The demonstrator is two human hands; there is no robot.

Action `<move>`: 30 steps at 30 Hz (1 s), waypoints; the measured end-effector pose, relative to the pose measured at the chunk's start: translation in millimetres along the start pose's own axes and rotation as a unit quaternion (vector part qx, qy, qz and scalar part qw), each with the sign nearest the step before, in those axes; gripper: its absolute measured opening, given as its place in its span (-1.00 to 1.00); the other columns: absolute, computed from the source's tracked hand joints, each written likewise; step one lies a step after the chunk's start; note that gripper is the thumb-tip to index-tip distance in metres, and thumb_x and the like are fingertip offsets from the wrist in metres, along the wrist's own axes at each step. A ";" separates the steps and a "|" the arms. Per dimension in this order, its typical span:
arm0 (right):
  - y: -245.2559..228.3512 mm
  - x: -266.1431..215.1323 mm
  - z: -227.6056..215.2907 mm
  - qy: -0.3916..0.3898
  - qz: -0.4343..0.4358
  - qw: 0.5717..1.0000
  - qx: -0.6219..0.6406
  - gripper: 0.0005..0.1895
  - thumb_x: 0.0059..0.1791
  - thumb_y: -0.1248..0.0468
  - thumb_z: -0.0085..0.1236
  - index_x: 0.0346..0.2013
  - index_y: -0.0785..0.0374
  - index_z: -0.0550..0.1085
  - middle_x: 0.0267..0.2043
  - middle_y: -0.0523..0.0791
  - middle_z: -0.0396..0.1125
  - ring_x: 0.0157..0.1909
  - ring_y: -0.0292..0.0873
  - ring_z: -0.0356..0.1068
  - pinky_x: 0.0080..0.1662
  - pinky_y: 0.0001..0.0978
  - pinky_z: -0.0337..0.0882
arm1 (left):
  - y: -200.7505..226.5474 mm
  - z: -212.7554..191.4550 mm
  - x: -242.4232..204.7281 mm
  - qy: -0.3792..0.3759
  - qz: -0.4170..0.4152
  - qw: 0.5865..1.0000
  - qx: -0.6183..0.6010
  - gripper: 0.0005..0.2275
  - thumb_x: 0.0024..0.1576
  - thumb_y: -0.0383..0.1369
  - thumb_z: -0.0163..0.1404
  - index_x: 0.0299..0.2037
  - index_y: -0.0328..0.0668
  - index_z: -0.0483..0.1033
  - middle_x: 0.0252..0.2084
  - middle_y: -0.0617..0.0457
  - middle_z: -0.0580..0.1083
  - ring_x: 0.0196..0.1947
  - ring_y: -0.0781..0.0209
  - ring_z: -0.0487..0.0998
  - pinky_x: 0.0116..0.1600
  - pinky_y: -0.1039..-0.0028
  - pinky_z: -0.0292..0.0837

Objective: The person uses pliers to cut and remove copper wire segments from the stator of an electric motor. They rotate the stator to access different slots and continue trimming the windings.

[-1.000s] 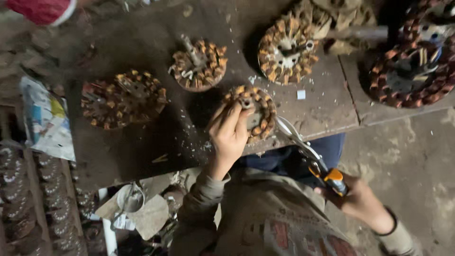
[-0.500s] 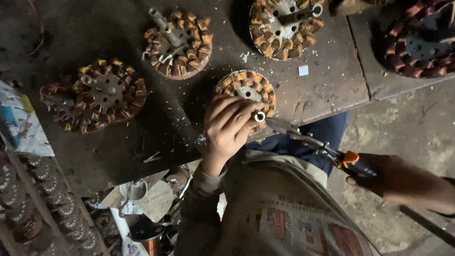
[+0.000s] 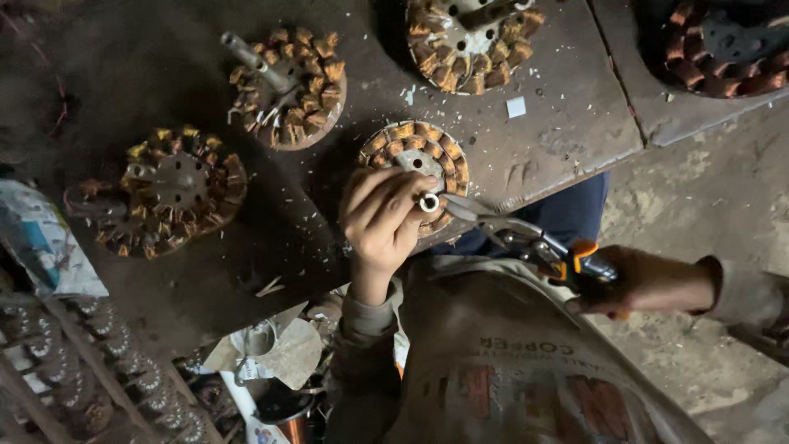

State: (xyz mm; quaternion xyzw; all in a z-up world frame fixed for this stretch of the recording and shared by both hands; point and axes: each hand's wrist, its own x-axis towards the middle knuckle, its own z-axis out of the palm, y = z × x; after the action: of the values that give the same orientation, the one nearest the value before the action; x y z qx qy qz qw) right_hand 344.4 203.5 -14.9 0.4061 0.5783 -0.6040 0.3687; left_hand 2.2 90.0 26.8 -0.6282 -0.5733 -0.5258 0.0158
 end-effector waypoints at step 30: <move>42.7 45.4 44.1 -0.022 -0.204 0.976 0.078 -0.27 -0.03 0.03 0.39 0.31 0.20 0.28 0.07 -0.04 0.43 0.00 -0.12 0.38 -0.03 -0.23 0.46 | -9.7 -4.6 -3.3 -0.026 0.049 0.998 -0.003 -0.76 0.33 -0.23 0.01 -0.12 -0.27 0.60 -0.21 0.02 0.60 -0.12 0.02 0.61 0.03 0.19 0.46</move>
State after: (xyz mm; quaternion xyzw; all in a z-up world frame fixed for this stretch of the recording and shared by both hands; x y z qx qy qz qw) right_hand 362.5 158.1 -73.5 0.2938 0.5914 -0.7187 0.2174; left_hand -7.2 88.2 21.0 -0.6691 -0.5404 -0.5096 0.0250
